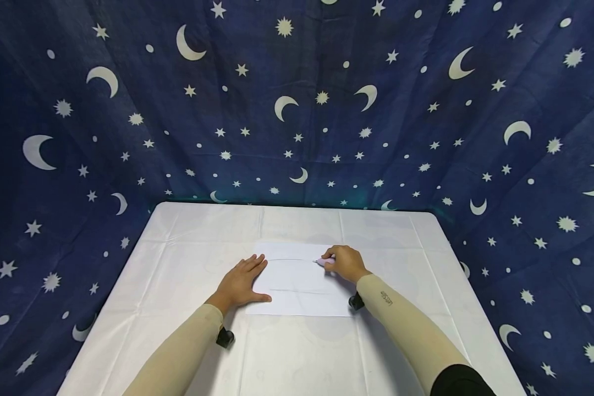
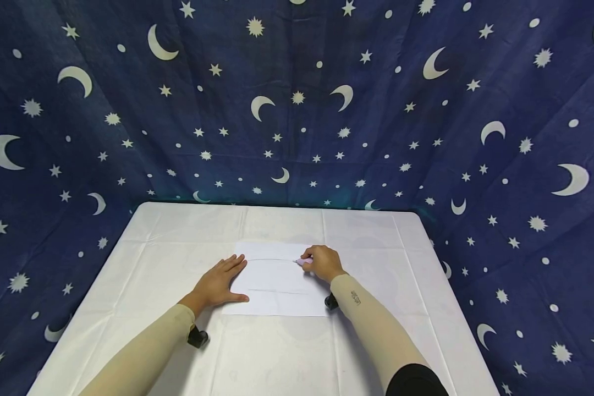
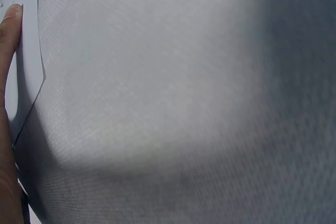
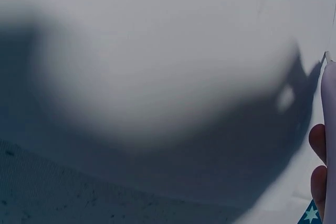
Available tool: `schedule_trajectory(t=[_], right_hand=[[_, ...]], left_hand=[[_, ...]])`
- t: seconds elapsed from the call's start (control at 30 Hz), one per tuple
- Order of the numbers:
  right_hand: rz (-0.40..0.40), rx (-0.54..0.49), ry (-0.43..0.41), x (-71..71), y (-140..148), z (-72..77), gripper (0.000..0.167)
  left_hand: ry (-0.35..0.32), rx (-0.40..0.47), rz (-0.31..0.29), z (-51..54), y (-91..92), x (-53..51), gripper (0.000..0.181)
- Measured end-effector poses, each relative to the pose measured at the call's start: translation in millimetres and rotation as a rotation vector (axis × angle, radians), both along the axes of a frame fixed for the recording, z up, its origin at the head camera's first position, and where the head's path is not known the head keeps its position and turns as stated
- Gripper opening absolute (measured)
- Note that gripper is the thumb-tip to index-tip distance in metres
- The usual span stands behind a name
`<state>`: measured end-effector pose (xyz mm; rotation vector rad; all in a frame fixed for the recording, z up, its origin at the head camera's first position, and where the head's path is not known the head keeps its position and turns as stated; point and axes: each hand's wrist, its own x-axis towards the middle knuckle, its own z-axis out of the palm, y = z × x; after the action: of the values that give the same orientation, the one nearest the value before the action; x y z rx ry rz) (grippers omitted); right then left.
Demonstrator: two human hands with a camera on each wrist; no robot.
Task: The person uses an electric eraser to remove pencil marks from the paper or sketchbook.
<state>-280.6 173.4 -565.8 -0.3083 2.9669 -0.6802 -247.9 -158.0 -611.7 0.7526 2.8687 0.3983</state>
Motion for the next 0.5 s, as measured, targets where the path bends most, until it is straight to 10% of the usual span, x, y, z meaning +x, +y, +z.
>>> schedule_trajectory(t=[0.5], right_hand=[[0.016,-0.001,-0.004,-7.1,-15.7,-1.7,0.020]], left_hand=[[0.022,-0.018,0.002,0.1,-1.2,0.0,0.104]])
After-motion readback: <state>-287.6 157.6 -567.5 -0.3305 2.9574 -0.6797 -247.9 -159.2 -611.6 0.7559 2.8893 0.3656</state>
